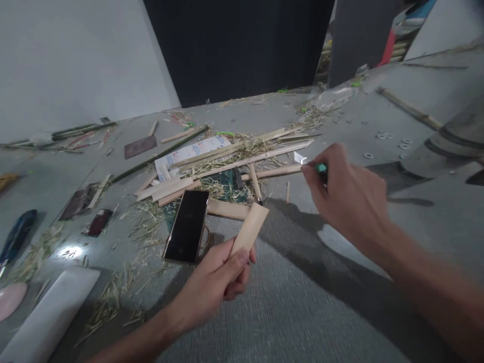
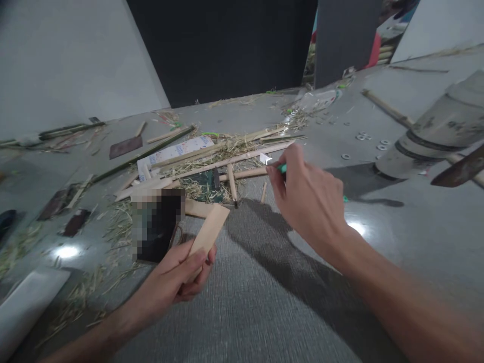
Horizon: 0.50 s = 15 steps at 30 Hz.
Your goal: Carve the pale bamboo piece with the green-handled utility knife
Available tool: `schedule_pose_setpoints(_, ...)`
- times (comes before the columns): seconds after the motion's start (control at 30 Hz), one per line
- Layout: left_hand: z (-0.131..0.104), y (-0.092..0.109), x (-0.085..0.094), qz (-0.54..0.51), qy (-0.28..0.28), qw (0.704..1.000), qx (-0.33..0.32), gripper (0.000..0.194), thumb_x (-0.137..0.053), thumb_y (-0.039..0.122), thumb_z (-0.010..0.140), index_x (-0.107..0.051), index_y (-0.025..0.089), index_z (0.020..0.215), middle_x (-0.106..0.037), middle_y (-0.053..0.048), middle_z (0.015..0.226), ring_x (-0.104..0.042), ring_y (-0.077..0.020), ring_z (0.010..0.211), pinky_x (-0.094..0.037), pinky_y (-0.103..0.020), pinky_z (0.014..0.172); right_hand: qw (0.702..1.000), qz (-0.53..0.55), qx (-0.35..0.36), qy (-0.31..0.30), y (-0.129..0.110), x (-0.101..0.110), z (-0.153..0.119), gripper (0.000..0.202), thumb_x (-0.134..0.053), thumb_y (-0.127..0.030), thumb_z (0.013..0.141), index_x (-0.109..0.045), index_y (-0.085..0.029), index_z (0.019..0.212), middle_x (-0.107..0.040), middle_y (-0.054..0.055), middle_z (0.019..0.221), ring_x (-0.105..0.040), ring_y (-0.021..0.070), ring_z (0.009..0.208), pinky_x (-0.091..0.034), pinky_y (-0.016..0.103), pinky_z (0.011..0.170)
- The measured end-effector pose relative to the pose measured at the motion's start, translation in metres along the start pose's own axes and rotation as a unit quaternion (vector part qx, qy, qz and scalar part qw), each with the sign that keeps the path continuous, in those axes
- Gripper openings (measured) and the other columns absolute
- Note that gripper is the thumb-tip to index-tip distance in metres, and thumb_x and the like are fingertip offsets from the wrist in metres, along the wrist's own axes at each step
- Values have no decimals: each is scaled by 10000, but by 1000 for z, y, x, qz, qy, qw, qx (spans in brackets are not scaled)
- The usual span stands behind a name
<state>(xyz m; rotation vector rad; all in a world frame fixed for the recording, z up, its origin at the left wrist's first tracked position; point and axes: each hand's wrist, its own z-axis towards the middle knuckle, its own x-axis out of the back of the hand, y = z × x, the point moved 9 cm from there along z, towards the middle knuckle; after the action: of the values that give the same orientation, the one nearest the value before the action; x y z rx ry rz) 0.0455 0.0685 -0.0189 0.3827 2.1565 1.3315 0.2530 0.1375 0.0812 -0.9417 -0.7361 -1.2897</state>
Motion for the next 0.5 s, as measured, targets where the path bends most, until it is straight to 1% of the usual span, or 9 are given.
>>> schedule_pose_setpoints(0.07, 3, 0, 5, -1, 19, 1000, -3, 275, -523, 446, 1032, -561, 174, 1026, -500, 41, 667, -412, -76, 515, -293, -192, 449, 999, 37, 16, -6, -3, -4, -2, 271, -418, -439, 1047, -524, -198, 1112, -604, 26, 650, -475, 176, 485, -221, 316, 517)
schedule_pose_setpoints(0.13, 7, -1, 10, -12, 36, 999, -3, 245, -550, 383, 1013, -580, 172, 1135, -574, 5, 771, -472, -86, 559, -313, -208, 481, 993, 94, 63, -26, -20, -9, -11, 252, -425, -430, 1042, -511, -202, 1108, -617, 24, 686, -512, 177, 515, -254, 304, 515)
schedule_pose_setpoints(0.17, 9, -2, 13, -26, 46, 999, -5, 258, -572, 362, 996, -588, 168, 1166, -573, 1, 801, -462, -80, 570, -302, -209, 496, 988, 121, 91, -36, -31, -12, -18, 241, -426, -420, 1041, -503, -202, 1111, -625, 25, 709, -533, 178, 540, -278, 299, 520)
schedule_pose_setpoints(0.23, 13, -4, 19, -72, 72, 995, -10, 289, -601, 395, 977, -612, 147, 1125, -500, 21, 775, -376, -62, 567, -259, -210, 517, 975, 165, 142, -52, -50, -14, -30, 206, -424, -379, 1039, -491, -199, 1113, -644, 34, 775, -564, 178, 596, -326, 294, 541)
schedule_pose_setpoints(0.3, 15, -6, 22, -123, 91, 988, -14, 396, -601, 523, 966, -614, 130, 1015, -393, 52, 713, -283, -57, 555, -217, -213, 520, 960, 197, 190, -64, -65, -14, -41, 163, -418, -321, 1037, -487, -195, 1112, -655, 45, 846, -584, 177, 663, -376, 298, 584)
schedule_pose_setpoints(0.33, 15, -6, 23, -141, 99, 985, -15, 446, -607, 578, 953, -601, 133, 979, -365, 62, 700, -258, -57, 552, -207, -213, 518, 952, 208, 215, -69, -71, -14, -45, 145, -418, -298, 1036, -491, -194, 1106, -656, 51, 881, -593, 178, 700, -393, 302, 608)
schedule_pose_setpoints(0.4, 14, -6, 25, -156, 117, 981, -23, 467, -674, 607, 909, -563, 156, 957, -383, 68, 691, -273, -56, 553, -221, -203, 520, 937, 216, 261, -82, -81, -15, -51, 128, -426, -276, 1038, -510, -194, 1088, -653, 56, 925, -602, 185, 767, -413, 310, 649)
schedule_pose_setpoints(0.47, 12, -2, 27, -143, 129, 980, -43, 432, -721, 562, 899, -532, 178, 959, -462, 58, 701, -353, -63, 573, -275, -195, 539, 927, 213, 294, -92, -88, -17, -56, 138, -438, -289, 1045, -537, -195, 1058, -648, 55, 933, -604, 194, 801, -416, 316, 666)
schedule_pose_setpoints(0.5, 11, 0, 26, -130, 127, 982, -58, 402, -704, 542, 921, -525, 185, 968, -502, 50, 700, -391, -70, 581, -297, -197, 548, 925, 209, 303, -94, -90, -18, -57, 152, -445, -303, 1048, -550, -193, 1039, -643, 52, 918, -601, 195, 796, -410, 318, 662)
